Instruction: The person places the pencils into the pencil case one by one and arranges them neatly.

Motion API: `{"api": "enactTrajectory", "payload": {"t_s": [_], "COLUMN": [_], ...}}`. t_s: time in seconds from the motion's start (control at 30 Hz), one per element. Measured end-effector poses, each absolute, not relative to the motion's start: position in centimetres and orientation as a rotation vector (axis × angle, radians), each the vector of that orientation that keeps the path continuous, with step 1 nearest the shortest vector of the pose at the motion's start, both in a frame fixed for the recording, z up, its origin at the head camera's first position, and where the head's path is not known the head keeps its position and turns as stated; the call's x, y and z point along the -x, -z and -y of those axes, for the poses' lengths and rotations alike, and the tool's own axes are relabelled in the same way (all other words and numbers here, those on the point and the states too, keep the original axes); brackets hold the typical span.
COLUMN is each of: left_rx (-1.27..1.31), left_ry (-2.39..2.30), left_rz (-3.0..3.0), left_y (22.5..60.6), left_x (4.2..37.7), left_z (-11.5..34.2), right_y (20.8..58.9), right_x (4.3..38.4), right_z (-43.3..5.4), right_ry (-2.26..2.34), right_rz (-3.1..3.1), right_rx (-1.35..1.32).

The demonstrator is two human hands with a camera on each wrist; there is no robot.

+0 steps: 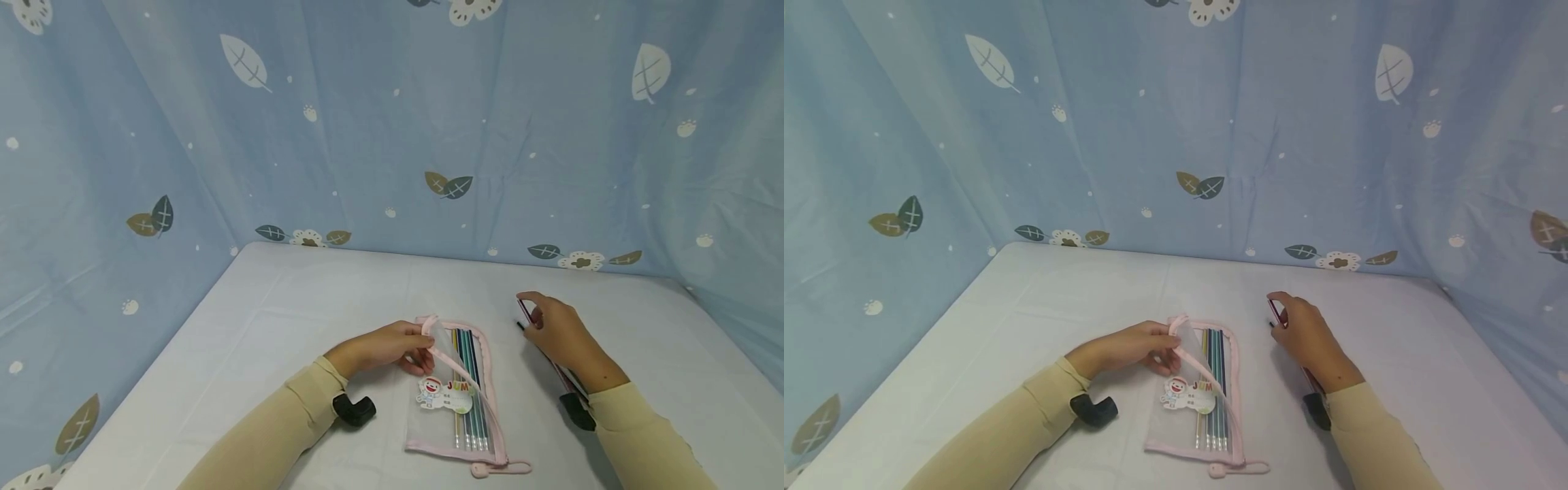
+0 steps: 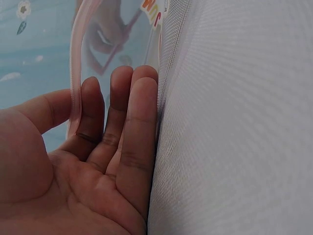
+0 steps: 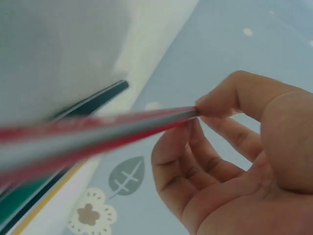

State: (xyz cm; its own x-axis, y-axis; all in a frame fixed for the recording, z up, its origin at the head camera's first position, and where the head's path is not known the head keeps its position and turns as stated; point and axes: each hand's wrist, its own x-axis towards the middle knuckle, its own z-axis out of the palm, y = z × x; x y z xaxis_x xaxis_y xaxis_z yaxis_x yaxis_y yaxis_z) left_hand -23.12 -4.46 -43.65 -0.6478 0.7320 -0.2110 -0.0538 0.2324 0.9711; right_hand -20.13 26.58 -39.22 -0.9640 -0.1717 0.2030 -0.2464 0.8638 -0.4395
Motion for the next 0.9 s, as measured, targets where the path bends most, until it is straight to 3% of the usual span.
{"api": "enactTrajectory", "payload": {"t_s": [0.9], "left_rx": [-0.618], "left_ry": [-1.487], "left_rz": [-1.823], "left_y": [43.7], "left_x": [23.0], "left_z": [4.5], "right_y": [38.2], "right_x": [19.1], "right_z": [-25.5], "right_ry": [-0.984], "right_rz": [2.498], "right_rx": [-0.315]}}
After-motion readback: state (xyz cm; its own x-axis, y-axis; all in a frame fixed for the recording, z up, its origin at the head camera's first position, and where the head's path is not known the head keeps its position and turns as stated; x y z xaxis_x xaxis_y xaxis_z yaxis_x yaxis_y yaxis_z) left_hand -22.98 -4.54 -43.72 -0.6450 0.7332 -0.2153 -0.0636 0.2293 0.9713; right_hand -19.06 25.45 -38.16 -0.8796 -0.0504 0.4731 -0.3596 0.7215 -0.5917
